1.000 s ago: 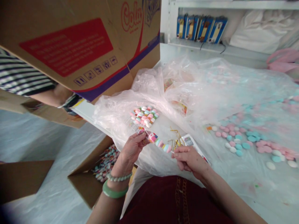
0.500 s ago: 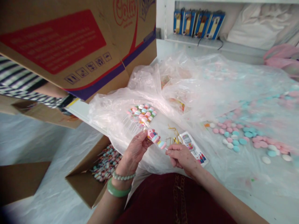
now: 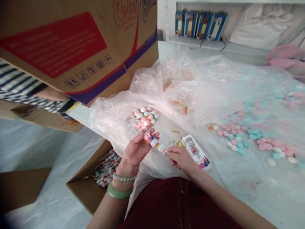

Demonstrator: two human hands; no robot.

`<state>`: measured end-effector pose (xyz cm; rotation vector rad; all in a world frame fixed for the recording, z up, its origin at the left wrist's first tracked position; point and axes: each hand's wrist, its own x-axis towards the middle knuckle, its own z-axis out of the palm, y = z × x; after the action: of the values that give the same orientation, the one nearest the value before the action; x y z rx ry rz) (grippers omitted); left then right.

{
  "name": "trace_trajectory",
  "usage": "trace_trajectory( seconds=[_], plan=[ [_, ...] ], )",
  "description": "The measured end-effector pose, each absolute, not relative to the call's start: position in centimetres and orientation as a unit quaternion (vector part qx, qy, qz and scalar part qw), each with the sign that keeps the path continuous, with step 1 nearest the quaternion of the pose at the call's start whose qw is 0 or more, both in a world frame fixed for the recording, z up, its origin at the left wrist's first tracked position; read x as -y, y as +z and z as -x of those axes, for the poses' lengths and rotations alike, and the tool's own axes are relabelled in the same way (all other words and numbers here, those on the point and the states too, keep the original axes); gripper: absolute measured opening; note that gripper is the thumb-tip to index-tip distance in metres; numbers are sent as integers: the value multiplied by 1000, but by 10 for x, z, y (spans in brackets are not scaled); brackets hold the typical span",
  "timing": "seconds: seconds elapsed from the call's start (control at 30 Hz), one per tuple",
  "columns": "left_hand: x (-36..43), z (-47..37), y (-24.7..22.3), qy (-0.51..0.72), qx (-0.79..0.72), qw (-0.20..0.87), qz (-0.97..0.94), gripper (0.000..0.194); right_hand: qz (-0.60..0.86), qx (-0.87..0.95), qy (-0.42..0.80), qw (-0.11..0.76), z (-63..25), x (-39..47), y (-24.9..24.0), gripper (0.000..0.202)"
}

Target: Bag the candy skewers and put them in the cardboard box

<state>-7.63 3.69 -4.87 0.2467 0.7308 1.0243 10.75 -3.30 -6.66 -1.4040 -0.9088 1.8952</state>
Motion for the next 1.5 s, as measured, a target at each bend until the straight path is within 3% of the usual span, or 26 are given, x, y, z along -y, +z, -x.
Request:
trace_trajectory(
  seconds=[0.23,0.33,0.47,0.6,0.7,0.9,1.03,1.13,1.33,1.5],
  plan=[
    [-33,57,-57,503,-334,793,-86,19,551,345,685,328,-103,34,-64,24],
    [-32,51,-59,505,-328,795,-76,19,472,260,780,319,-106,32,-66,19],
    [-31,50,-56,498,-341,794,-73,19,300,83,919,242,-116,29,-81,17],
    [-27,46,-56,507,-336,789,-95,19,229,7,951,208,-118,25,-95,16],
    [-22,40,-57,500,-335,792,-104,19,230,7,941,249,-113,21,-94,10],
    [-24,45,-64,449,-336,820,-116,24,289,103,899,313,-110,19,-87,16],
    [-34,58,-64,460,-330,819,-92,35,337,142,882,297,-111,22,-83,17],
    [-36,53,-63,495,-331,799,-84,31,381,164,860,297,-105,20,-78,19],
    [-25,26,-70,496,-324,802,-76,20,486,246,751,373,-86,18,-68,21],
    [-30,35,-70,472,-335,814,-41,24,583,414,614,334,-92,21,-69,21]
  ],
)
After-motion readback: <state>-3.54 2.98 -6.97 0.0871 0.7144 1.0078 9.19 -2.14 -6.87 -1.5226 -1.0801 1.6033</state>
